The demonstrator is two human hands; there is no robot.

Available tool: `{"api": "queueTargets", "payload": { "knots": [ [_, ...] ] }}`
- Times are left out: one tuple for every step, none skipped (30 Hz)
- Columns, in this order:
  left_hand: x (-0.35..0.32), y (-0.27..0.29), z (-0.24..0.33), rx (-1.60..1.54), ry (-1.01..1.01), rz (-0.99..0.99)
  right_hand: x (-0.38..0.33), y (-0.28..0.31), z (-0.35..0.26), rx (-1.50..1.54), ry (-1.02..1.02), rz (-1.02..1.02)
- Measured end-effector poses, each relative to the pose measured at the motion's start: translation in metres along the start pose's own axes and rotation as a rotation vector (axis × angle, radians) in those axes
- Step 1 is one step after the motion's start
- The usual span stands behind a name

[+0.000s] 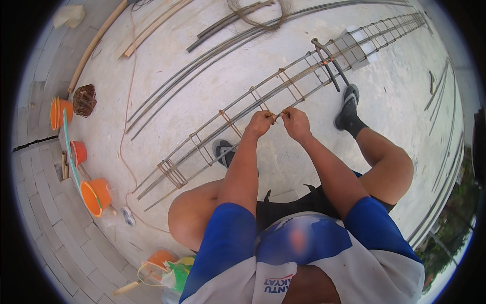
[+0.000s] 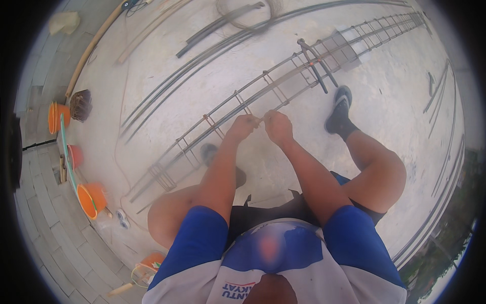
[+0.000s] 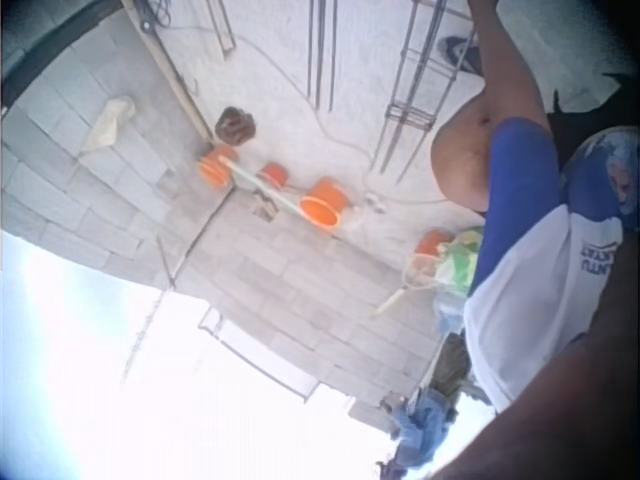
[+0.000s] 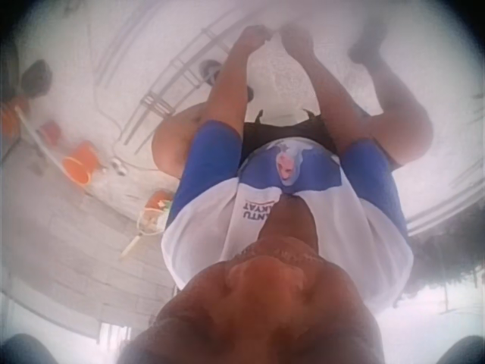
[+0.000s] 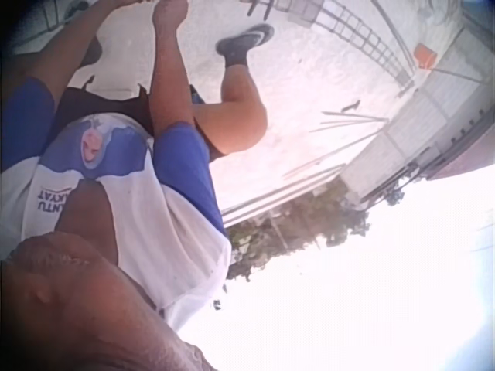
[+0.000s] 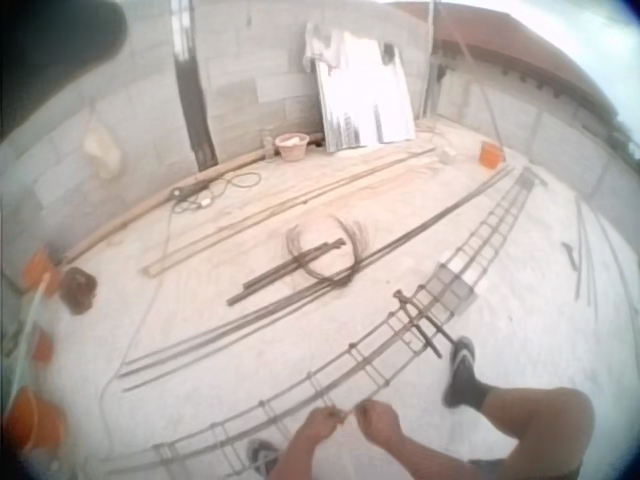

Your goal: The person assembles a rebar cage by tying intersecting steel bars with wire using pliers. The person repeatedly wraps wire around bar intersections and twists it to secure the structure.

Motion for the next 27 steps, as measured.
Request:
{"api": "queueTargets", "payload": {
  "knots": [
    [0.001,-0.001,0.002,-0.024,0.004,-0.003,0.000,-0.001,0.016,0.007,-0.052,-0.008],
    [0.001,-0.002,0.003,-0.040,0.019,-0.008,-0.001,-0.005,0.032,0.014,-0.105,-0.016],
    [0.003,-0.005,0.005,-0.054,0.033,-0.020,-0.003,-0.012,0.048,0.023,-0.163,-0.021],
    [0.004,-0.006,0.003,-0.070,0.050,-0.028,-0.009,-0.022,0.051,0.020,-0.184,-0.018],
    [0.006,-0.007,0.001,-0.065,0.040,-0.027,-0.017,-0.039,0.043,0.008,-0.096,-0.071],
    [0.009,-0.007,-0.009,-0.062,0.034,-0.021,-0.028,-0.057,0.030,-0.002,-0.005,-0.129],
    [0.011,-0.008,-0.007,-0.060,0.024,-0.020,-0.032,-0.066,0.016,-0.017,0.082,-0.184],
    [0.012,-0.007,-0.008,-0.031,0.029,-0.019,-0.029,-0.070,0.014,0.006,0.067,-0.231],
    [0.006,-0.005,-0.002,-0.010,0.033,-0.014,-0.029,-0.067,0.008,0.022,0.054,-0.284],
    [0.006,-0.006,0.003,0.016,0.027,-0.018,-0.029,-0.059,0.006,0.037,0.034,-0.324],
    [0.004,-0.007,0.005,-0.004,0.014,-0.017,-0.027,-0.043,0.011,0.003,-0.022,-0.311],
    [0.001,-0.004,0.007,-0.020,-0.004,-0.005,-0.016,-0.023,0.013,-0.034,-0.065,-0.295],
    [-0.002,-0.003,0.009,-0.035,-0.016,0.001,-0.006,-0.004,0.020,-0.065,-0.113,-0.281],
    [-0.004,-0.004,0.007,-0.060,0.018,0.008,0.004,0.043,0.017,-0.148,-0.059,-0.006],
    [-0.005,-0.003,0.008,-0.051,0.020,0.000,0.007,0.091,0.012,-0.231,0.002,0.269],
    [-0.006,-0.002,0.008,-0.041,0.023,-0.008,0.017,0.125,0.021,-0.334,-0.072,0.335],
    [-0.006,-0.002,0.009,-0.028,0.026,-0.016,0.026,0.156,0.031,-0.434,-0.149,0.403],
    [-0.004,-0.005,0.008,-0.062,0.020,-0.025,0.036,0.174,0.051,-0.475,-0.255,0.371],
    [-0.002,-0.006,0.004,-0.098,0.017,-0.029,0.044,0.186,0.070,-0.513,-0.356,0.335],
    [0.000,-0.007,0.000,-0.135,0.013,-0.031,0.049,0.188,0.083,-0.494,-0.376,0.284],
    [0.002,-0.011,0.005,-0.143,0.038,-0.052,0.054,0.189,0.102,-0.477,-0.404,0.237],
    [-0.003,-0.011,0.011,-0.155,0.070,-0.061,0.062,0.187,0.116,-0.458,-0.420,0.182],
    [-0.005,-0.012,0.016,-0.167,0.100,-0.071,0.068,0.190,0.125,-0.449,-0.379,0.147],
    [-0.009,-0.012,0.017,-0.201,0.093,-0.072,0.072,0.188,0.126,-0.437,-0.332,0.100],
    [-0.011,-0.012,0.019,-0.199,0.098,-0.079,0.078,0.183,0.125,-0.426,-0.288,0.054],
    [-0.011,-0.011,0.021,-0.198,0.101,-0.088,0.084,0.188,0.123,-0.511,-0.281,0.062],
    [-0.015,-0.009,0.019,-0.203,0.116,-0.087,0.090,0.187,0.116,-0.521,-0.322,-0.019]
  ]
}}
Point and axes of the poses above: each hand's wrist, its own x-axis towards the middle knuckle, its own y-axis out of the back of the hand, z = x × y, the point moved 10 cm from there along x, towards the middle knuckle, and after that the axes turned 14 degrees about -z, right-handed, at the moved point
